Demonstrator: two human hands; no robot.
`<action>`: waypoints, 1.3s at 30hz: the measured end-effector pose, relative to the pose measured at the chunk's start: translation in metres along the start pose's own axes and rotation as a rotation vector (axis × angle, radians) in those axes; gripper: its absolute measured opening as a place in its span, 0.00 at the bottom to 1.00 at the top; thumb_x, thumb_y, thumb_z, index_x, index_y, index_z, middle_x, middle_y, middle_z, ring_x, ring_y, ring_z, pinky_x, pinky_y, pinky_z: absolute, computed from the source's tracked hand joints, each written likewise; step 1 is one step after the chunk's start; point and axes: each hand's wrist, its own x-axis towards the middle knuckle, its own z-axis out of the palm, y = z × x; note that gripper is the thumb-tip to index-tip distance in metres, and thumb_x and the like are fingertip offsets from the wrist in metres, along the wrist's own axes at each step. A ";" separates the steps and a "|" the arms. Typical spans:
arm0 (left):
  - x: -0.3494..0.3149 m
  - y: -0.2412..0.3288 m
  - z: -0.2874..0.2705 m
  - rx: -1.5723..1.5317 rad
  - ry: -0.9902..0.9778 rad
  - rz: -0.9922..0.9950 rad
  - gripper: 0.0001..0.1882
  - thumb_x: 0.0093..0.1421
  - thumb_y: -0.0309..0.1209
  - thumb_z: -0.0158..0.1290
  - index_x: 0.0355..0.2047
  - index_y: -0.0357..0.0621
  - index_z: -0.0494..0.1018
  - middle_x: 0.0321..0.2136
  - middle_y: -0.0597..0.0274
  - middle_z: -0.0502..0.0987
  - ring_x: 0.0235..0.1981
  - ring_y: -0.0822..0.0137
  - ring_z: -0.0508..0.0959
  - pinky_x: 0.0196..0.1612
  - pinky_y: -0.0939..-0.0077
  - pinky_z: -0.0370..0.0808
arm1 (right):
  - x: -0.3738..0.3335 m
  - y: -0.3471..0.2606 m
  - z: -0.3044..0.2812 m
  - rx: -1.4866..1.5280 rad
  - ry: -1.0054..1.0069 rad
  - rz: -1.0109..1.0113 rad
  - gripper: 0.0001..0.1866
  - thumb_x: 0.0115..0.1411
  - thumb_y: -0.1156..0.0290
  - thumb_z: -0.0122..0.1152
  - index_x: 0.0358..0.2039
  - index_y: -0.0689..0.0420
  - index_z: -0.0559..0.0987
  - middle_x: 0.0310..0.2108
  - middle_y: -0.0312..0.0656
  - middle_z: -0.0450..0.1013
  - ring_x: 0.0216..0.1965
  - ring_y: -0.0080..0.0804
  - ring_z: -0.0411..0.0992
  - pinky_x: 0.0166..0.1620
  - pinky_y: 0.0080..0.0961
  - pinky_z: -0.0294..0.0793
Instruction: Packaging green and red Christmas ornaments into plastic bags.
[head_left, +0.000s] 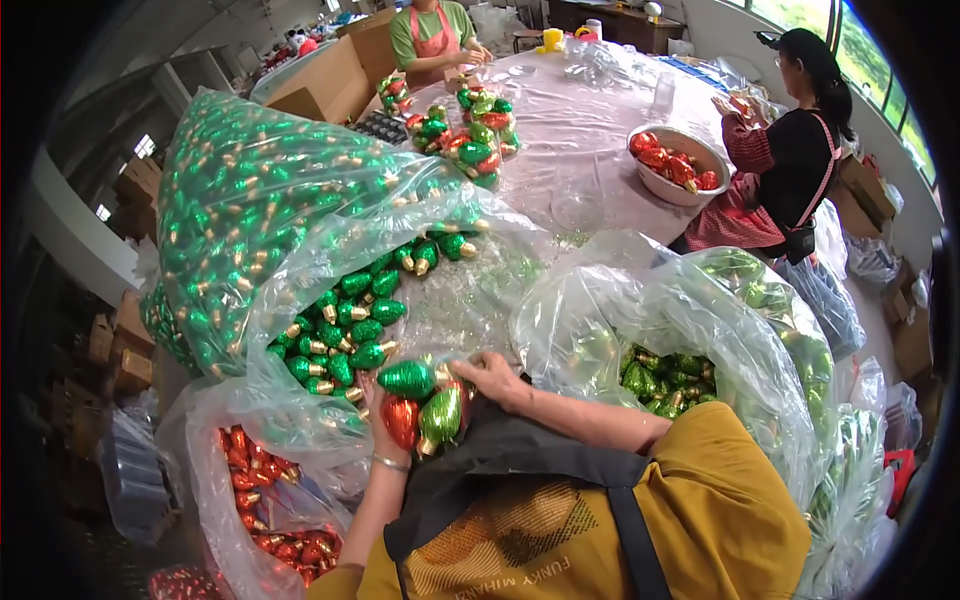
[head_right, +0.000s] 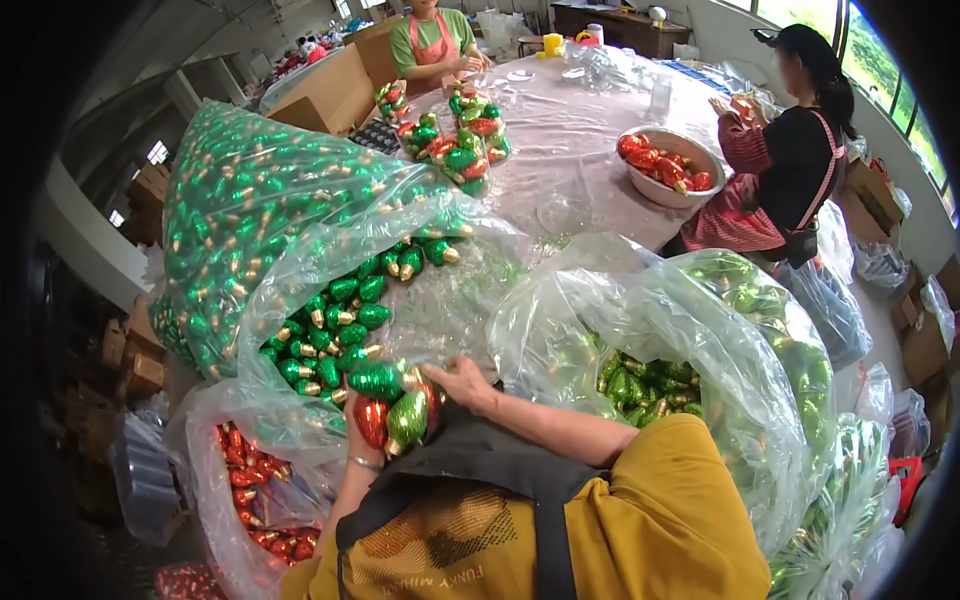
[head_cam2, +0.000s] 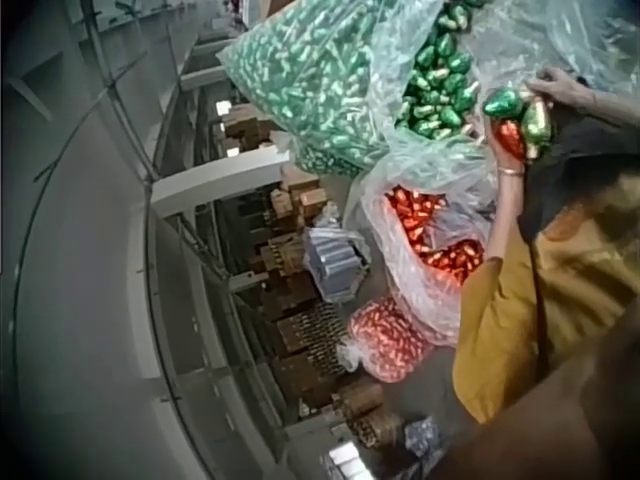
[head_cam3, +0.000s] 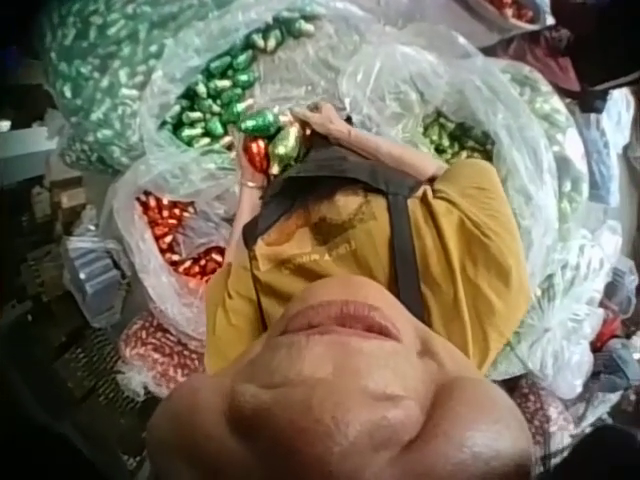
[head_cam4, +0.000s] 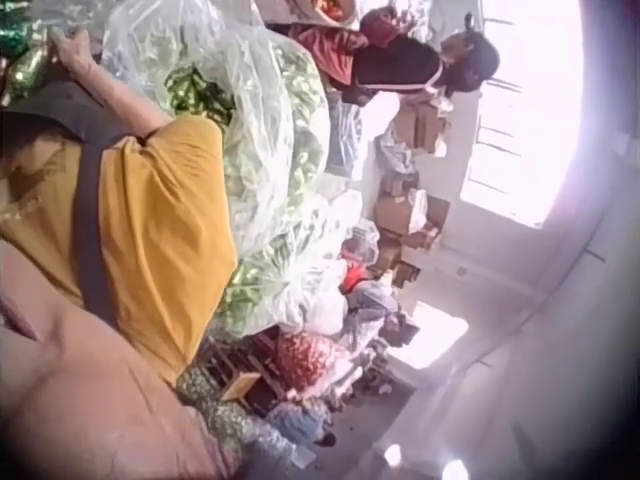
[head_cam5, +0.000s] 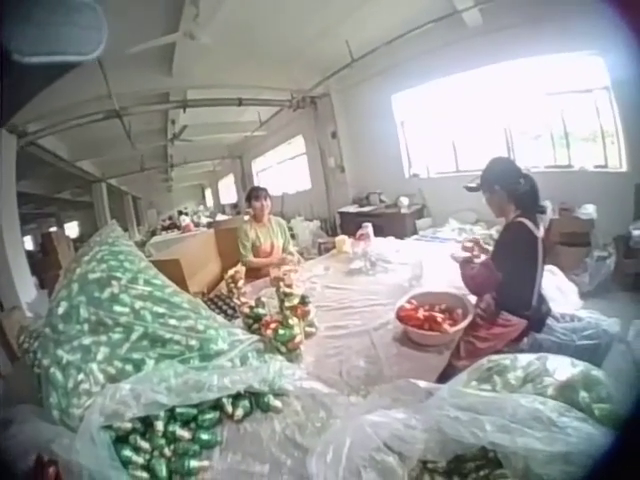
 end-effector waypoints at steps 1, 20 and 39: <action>0.006 0.004 -0.002 -0.001 0.010 0.000 0.16 0.63 0.37 0.46 0.44 0.38 0.70 0.40 0.57 0.76 0.40 0.62 0.77 0.46 0.64 0.74 | 0.001 -0.011 -0.003 -0.002 -0.008 0.005 0.31 0.53 0.46 0.61 0.29 0.71 0.78 0.25 0.43 0.73 0.29 0.26 0.70 0.32 0.27 0.70; 0.258 0.066 0.214 0.021 -0.404 -0.399 0.22 0.58 0.46 0.48 0.47 0.44 0.71 0.47 0.54 0.74 0.47 0.54 0.74 0.52 0.54 0.70 | 0.164 -0.215 -0.166 0.236 0.079 0.103 0.25 0.53 0.45 0.61 0.32 0.57 0.75 0.22 0.34 0.62 0.21 0.24 0.61 0.36 0.51 0.76; 0.460 0.076 0.312 0.243 -0.231 -0.646 0.34 0.53 0.63 0.45 0.52 0.56 0.69 0.60 0.52 0.62 0.59 0.36 0.57 0.51 0.18 0.39 | 0.347 -0.278 -0.260 0.252 0.072 0.168 0.35 0.47 0.36 0.61 0.42 0.56 0.76 0.35 0.42 0.68 0.31 0.34 0.69 0.33 0.41 0.76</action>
